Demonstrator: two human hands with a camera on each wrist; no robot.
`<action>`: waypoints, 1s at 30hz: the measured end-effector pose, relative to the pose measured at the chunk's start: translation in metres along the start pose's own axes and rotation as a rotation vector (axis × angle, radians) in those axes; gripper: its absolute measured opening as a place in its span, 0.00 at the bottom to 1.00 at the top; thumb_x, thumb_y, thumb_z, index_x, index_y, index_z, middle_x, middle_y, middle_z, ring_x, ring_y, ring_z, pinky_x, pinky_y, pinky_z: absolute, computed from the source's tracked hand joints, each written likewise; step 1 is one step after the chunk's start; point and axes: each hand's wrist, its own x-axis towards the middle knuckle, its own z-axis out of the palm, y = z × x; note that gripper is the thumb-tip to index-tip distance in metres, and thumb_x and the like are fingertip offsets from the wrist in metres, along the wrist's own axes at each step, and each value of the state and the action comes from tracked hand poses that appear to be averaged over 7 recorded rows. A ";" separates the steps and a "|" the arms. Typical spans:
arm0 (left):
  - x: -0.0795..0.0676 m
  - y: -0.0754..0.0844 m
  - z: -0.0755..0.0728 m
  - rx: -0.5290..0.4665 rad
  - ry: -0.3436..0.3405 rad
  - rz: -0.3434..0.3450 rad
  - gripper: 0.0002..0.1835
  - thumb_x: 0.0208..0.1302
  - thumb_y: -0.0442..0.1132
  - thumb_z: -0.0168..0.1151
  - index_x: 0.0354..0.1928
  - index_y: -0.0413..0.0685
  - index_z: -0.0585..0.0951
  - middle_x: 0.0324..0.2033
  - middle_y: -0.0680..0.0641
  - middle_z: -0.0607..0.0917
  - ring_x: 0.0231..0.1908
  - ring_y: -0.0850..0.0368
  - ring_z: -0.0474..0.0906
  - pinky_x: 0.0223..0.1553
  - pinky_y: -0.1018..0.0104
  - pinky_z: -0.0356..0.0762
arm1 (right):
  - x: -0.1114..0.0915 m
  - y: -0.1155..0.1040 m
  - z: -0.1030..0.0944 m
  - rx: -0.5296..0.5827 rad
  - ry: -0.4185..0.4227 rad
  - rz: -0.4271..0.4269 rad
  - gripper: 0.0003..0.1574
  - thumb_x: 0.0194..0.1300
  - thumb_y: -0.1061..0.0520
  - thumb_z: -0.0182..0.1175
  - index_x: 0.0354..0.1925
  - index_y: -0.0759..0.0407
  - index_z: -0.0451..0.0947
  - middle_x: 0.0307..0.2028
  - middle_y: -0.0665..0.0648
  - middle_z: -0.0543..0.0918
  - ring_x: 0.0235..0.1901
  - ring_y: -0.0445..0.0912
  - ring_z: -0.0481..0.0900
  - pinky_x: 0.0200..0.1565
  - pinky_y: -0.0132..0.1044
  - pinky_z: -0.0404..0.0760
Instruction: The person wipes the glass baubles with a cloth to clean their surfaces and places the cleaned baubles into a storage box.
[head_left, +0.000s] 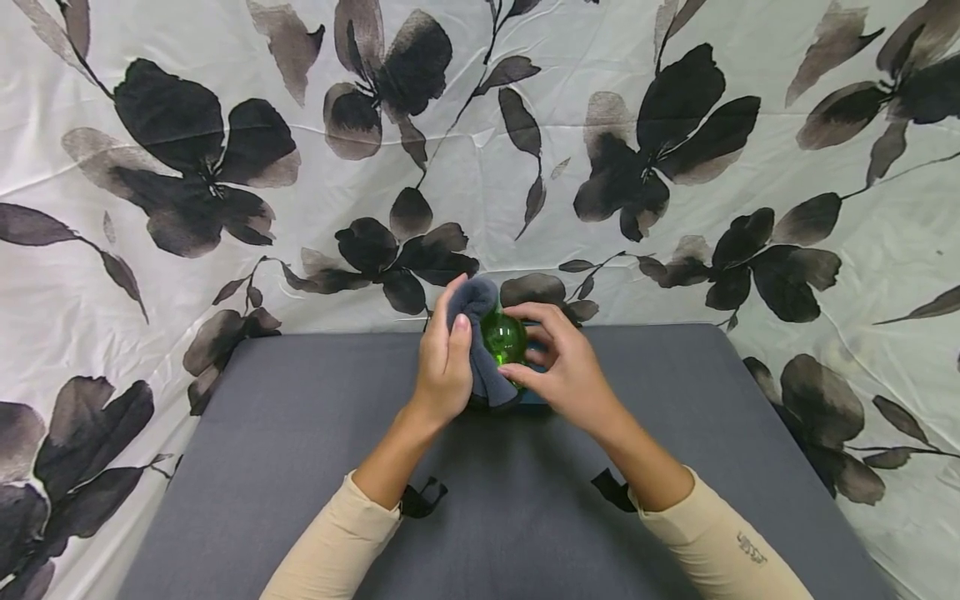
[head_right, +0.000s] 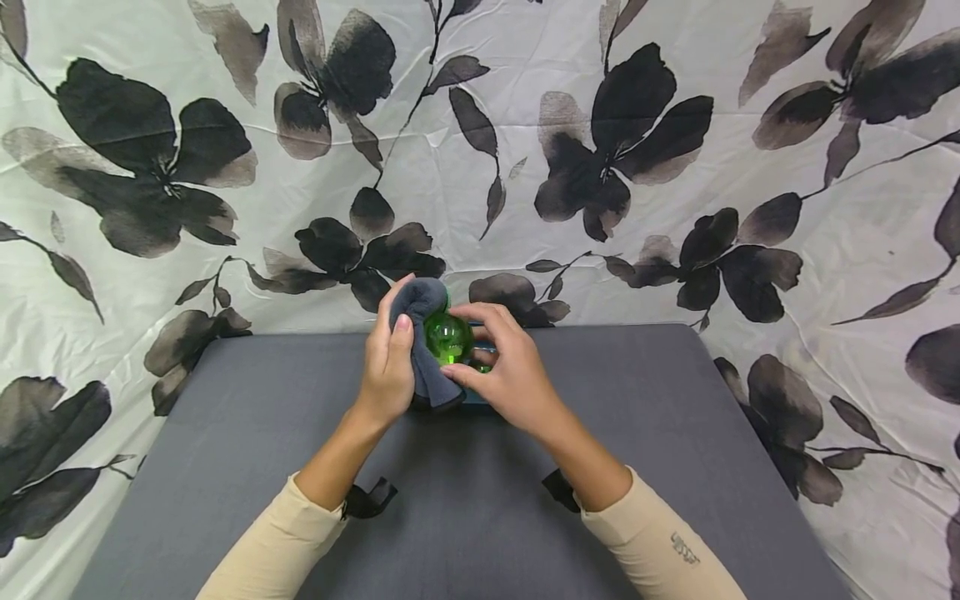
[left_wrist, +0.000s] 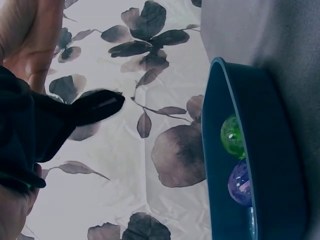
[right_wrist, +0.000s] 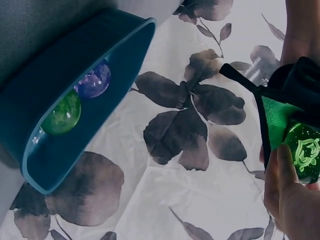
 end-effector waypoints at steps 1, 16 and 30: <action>0.000 0.000 0.000 0.001 -0.005 0.000 0.28 0.83 0.48 0.34 0.78 0.49 0.62 0.39 0.44 0.78 0.42 0.60 0.72 0.53 0.62 0.68 | 0.000 0.001 0.000 -0.004 0.006 -0.008 0.44 0.53 0.71 0.76 0.67 0.61 0.73 0.61 0.59 0.73 0.54 0.53 0.83 0.51 0.36 0.86; -0.002 -0.005 0.000 -0.071 -0.038 -0.020 0.28 0.82 0.47 0.32 0.78 0.50 0.62 0.33 0.50 0.74 0.44 0.64 0.72 0.54 0.66 0.68 | -0.001 0.009 -0.006 0.076 -0.036 0.044 0.38 0.64 0.67 0.70 0.70 0.56 0.73 0.64 0.59 0.78 0.58 0.53 0.83 0.53 0.37 0.85; 0.000 -0.003 0.000 -0.103 -0.032 -0.025 0.28 0.82 0.46 0.32 0.78 0.49 0.62 0.62 0.42 0.78 0.64 0.56 0.72 0.69 0.58 0.66 | -0.001 0.010 -0.013 0.025 -0.073 -0.072 0.44 0.57 0.73 0.72 0.70 0.59 0.73 0.67 0.59 0.75 0.59 0.48 0.80 0.56 0.38 0.84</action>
